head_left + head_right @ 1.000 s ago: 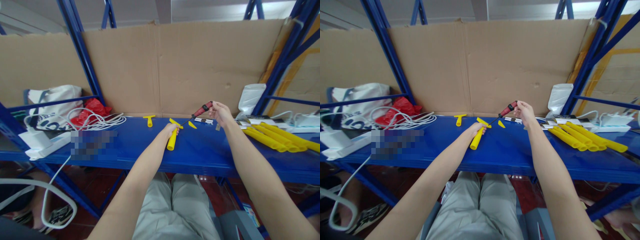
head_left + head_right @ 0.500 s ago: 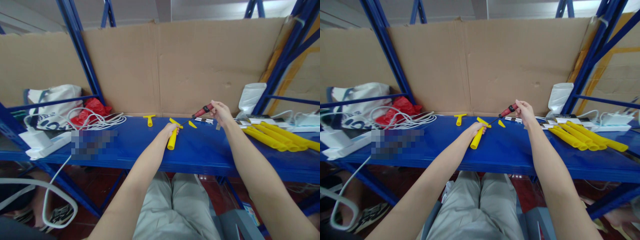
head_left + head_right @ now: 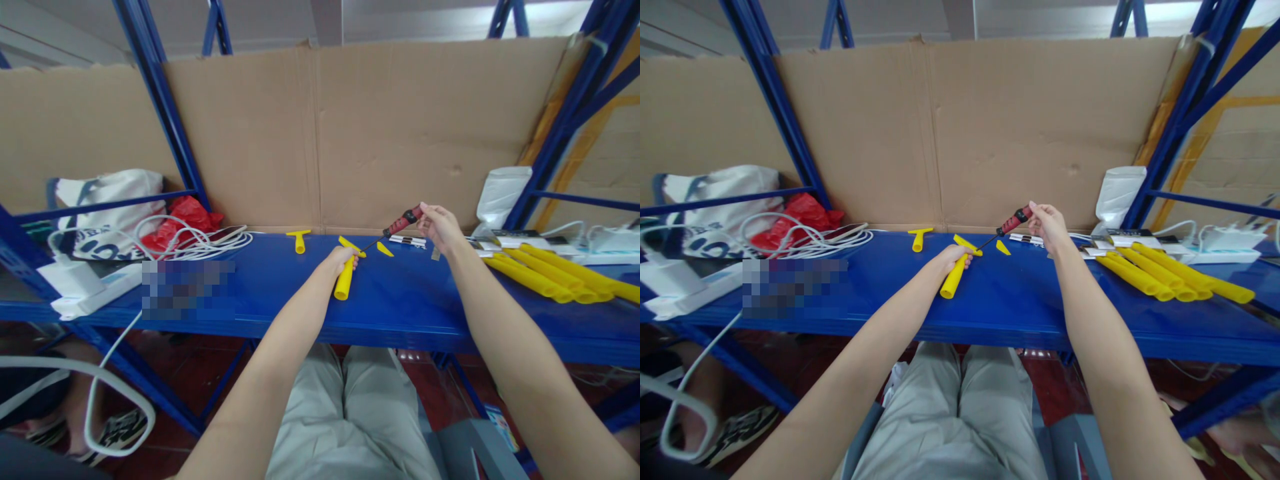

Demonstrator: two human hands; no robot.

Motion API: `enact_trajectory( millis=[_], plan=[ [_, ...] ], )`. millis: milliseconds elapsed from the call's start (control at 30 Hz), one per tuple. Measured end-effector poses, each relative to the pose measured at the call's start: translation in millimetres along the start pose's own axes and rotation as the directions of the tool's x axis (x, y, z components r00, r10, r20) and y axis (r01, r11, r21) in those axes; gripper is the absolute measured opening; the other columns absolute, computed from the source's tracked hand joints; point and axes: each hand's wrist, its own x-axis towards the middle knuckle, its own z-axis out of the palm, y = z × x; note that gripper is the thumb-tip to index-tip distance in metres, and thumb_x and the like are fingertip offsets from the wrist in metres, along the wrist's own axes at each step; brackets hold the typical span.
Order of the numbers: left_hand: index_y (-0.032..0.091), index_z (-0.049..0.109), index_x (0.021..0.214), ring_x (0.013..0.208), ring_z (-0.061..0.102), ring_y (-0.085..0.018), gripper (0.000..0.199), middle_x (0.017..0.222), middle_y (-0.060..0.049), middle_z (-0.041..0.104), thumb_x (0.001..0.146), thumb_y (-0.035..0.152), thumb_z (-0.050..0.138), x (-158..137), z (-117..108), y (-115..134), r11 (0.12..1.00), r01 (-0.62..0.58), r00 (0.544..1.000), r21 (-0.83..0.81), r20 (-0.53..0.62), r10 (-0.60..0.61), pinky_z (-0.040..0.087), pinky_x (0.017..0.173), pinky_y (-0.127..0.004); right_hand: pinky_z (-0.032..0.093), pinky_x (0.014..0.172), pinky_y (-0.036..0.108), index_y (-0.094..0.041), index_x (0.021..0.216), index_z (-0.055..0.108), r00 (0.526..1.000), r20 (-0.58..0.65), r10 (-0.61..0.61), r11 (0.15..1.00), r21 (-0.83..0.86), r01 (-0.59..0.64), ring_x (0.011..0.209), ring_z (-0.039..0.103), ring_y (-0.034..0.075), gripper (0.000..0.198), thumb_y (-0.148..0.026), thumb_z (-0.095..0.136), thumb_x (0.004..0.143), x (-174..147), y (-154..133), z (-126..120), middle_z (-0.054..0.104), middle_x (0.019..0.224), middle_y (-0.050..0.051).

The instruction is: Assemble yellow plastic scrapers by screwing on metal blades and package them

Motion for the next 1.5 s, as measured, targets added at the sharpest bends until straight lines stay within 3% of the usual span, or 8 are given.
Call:
enact_trajectory(
  millis=[167,400,667,867,1100,1367,1500],
  plan=[
    [0.010,0.056,0.077,0.038,0.039,-0.007,0.014,0.046,0.003,0.044,0.086,0.004,0.047,0.7,-0.3,-0.6,1.000,-0.015,1.000,-0.002,-0.001,0.015,0.032,0.041,-0.020,0.033,0.034,0.017,-0.022,0.071,0.046,1.000,0.022,0.000,1.000,-0.017,0.000,0.035,0.038,0.006,0.038,-0.048,0.073,0.071,0.1,0.4,-0.5,0.036,0.042,-0.010],
    [0.009,0.058,0.083,0.037,0.038,-0.007,0.012,0.046,0.004,0.043,0.087,0.005,0.047,1.5,-0.4,-1.0,1.000,-0.009,1.000,-0.011,-0.004,0.009,0.031,0.040,-0.019,0.035,0.037,0.016,-0.020,0.076,0.051,0.996,0.072,0.057,0.997,0.051,-0.061,0.042,0.046,0.006,0.025,-0.034,0.071,0.075,-4.4,-5.0,1.7,0.051,0.054,-0.006],
    [0.007,0.059,0.089,0.037,0.040,-0.007,0.012,0.045,0.004,0.044,0.086,0.004,0.047,1.8,-1.0,-0.1,1.000,-0.006,1.000,0.006,0.002,0.006,0.033,0.041,-0.019,0.037,0.037,0.017,-0.022,0.070,0.043,1.000,0.008,0.020,1.000,0.015,-0.020,0.041,0.045,0.007,0.043,-0.046,0.078,0.065,2.2,3.4,-1.9,0.046,0.051,-0.008],
    [0.006,0.059,0.095,0.037,0.040,-0.008,0.016,0.044,0.005,0.043,0.086,0.004,0.046,0.0,-0.1,-0.1,1.000,-0.015,1.000,0.007,-0.002,0.015,0.033,0.041,-0.020,0.033,0.036,0.018,-0.021,0.073,0.049,0.999,0.033,0.023,0.999,0.027,-0.024,0.035,0.037,0.006,0.035,-0.048,0.071,0.073,1.4,2.4,-0.5,0.035,0.041,-0.010],
    [0.006,0.059,0.096,0.035,0.038,-0.007,0.015,0.044,0.005,0.043,0.087,0.004,0.047,0.6,0.1,0.1,1.000,-0.017,1.000,-0.025,-0.019,0.017,0.031,0.039,-0.019,0.035,0.039,0.016,-0.019,0.073,0.051,0.995,0.084,0.054,0.995,0.084,-0.061,0.041,0.045,0.005,0.025,-0.034,0.071,0.075,-4.2,-3.7,1.5,0.050,0.054,-0.006],
    [0.007,0.059,0.094,0.035,0.038,-0.006,0.014,0.044,0.005,0.043,0.087,0.005,0.047,2.7,-1.1,1.8,0.991,-0.071,0.996,-0.111,-0.059,0.065,0.030,0.038,-0.018,0.035,0.038,0.017,-0.021,0.069,0.042,1.000,0.019,0.015,0.997,0.069,-0.016,0.042,0.044,0.006,0.044,-0.046,0.078,0.065,-0.7,-0.6,-0.2,0.045,0.052,-0.008],
    [0.007,0.059,0.092,0.035,0.038,-0.007,0.013,0.044,0.005,0.043,0.086,0.004,0.048,2.7,-1.2,1.6,0.985,-0.100,0.993,-0.138,-0.068,0.092,0.030,0.039,-0.019,0.033,0.037,0.017,-0.021,0.070,0.045,0.999,-0.003,0.046,0.995,0.088,-0.045,0.037,0.038,0.006,0.040,-0.047,0.076,0.068,-2.2,-1.8,1.6,0.037,0.043,-0.010]
  ],
)
